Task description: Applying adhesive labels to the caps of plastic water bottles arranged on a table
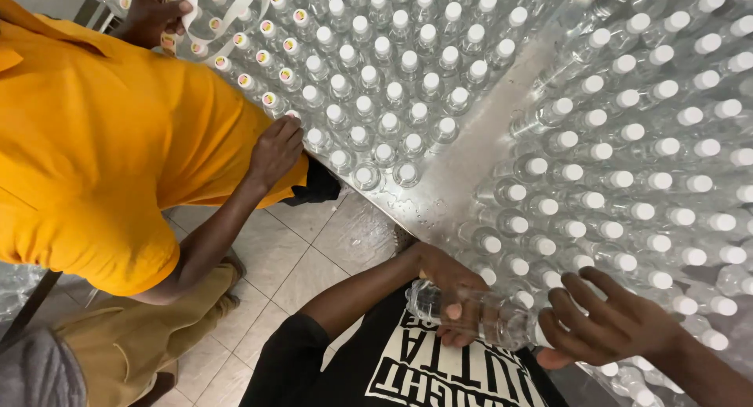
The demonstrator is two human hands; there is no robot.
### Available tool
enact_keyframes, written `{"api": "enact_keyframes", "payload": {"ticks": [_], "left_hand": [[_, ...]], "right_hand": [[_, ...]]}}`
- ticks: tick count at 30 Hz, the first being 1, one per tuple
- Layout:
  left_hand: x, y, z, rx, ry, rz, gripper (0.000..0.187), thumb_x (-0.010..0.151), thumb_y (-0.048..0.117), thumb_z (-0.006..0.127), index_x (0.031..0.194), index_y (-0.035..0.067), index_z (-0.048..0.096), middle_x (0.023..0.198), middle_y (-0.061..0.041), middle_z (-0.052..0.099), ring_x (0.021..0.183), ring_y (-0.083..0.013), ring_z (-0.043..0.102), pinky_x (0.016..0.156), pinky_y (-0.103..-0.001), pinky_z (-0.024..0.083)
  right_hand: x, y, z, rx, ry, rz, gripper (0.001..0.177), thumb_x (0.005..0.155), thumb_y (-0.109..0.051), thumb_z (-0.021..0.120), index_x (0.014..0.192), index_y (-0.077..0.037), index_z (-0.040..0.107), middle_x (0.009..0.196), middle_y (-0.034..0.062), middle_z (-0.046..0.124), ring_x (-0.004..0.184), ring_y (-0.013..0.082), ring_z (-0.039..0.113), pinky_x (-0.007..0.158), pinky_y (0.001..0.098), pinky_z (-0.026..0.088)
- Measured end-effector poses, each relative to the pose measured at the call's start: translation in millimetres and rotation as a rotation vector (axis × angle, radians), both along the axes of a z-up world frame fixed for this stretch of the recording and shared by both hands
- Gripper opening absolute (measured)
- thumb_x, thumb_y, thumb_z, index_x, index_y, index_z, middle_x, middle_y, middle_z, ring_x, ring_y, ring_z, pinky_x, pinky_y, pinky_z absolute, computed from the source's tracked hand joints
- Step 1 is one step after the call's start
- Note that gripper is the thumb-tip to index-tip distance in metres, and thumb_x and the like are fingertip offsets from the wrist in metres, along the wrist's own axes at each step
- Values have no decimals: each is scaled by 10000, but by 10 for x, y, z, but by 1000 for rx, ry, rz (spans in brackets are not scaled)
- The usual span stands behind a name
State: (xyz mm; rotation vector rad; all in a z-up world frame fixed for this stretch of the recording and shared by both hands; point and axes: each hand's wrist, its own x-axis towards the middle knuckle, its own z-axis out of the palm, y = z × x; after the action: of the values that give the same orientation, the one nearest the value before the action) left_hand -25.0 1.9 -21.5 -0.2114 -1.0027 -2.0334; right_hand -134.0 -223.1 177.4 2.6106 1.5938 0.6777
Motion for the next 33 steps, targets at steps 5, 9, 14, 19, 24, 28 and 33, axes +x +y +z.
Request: {"api": "enact_keyframes", "payload": {"ticks": [5, 9, 14, 19, 24, 28, 33], "left_hand": [[28, 209, 110, 87, -62, 128, 537, 1015, 298, 863, 1382, -14, 626, 1135, -191, 798, 885, -321, 823, 743, -454, 728], [357, 493, 873, 461, -547, 489, 552, 973, 367, 767, 1379, 15, 640, 1062, -165, 829, 835, -284, 857, 743, -437, 746], [-52, 627, 1330, 589, -1588, 859, 926, 847, 631, 680, 1485, -21, 519, 1091, -352, 756, 981, -590, 761, 775, -688, 640], [-319, 780, 230, 403, -2215, 1500, 958, 767, 413, 912, 1565, 78, 501, 1119, -160, 671, 973, -388, 736, 738, -489, 617], [-230, 940, -342, 789, -1669, 1892, 765, 822, 237, 917, 1484, 24, 598, 1314, -271, 667, 1240, -507, 660, 1058, -593, 535], [-143, 781, -309, 1491, -824, 1842, 1166, 898, 220, 863, 1755, 14, 100, 1719, -347, 179, 1610, -525, 268, 1333, -587, 306], [-116, 959, -1248, 1618, 269, 1782, 836, 1060, 126, 691, 1728, 34, 195, 1496, -242, 501, 1374, -370, 616, 1188, -475, 517]], "right_hand": [[-11, -29, -686, 155, 74, 2, 524, 1119, -351, 310, 730, -159, 604, 633, 81, 610, 541, 217, 586, 500, 344, 455], [208, 87, -845, 589, 762, -741, 548, 1139, -325, 230, 835, -55, 599, 512, 30, 333, 437, 191, 342, 472, 380, 296], [374, 31, -1397, 594, 1478, -1202, 694, 1119, -416, 332, 716, 53, 648, 470, 170, 498, 472, 291, 512, 496, 472, 414], [1171, 812, -239, 505, 1714, -1267, 626, 1108, -306, 450, 1603, 78, 451, 788, 323, 696, 697, 358, 742, 625, 476, 642], [1193, 1256, -799, 307, 1467, -969, 567, 1060, -619, 503, 1320, -118, 560, 853, 275, 788, 943, 509, 780, 863, 641, 571], [1233, 1712, -1532, 300, 1261, -734, 541, 1091, -577, 472, 1309, -85, 524, 1107, 279, 785, 1028, 483, 777, 902, 650, 599], [1340, 1921, -2168, 210, 930, -708, 404, 1123, -363, 523, 1379, -52, 512, 993, 174, 726, 910, 378, 775, 734, 560, 652]]}}
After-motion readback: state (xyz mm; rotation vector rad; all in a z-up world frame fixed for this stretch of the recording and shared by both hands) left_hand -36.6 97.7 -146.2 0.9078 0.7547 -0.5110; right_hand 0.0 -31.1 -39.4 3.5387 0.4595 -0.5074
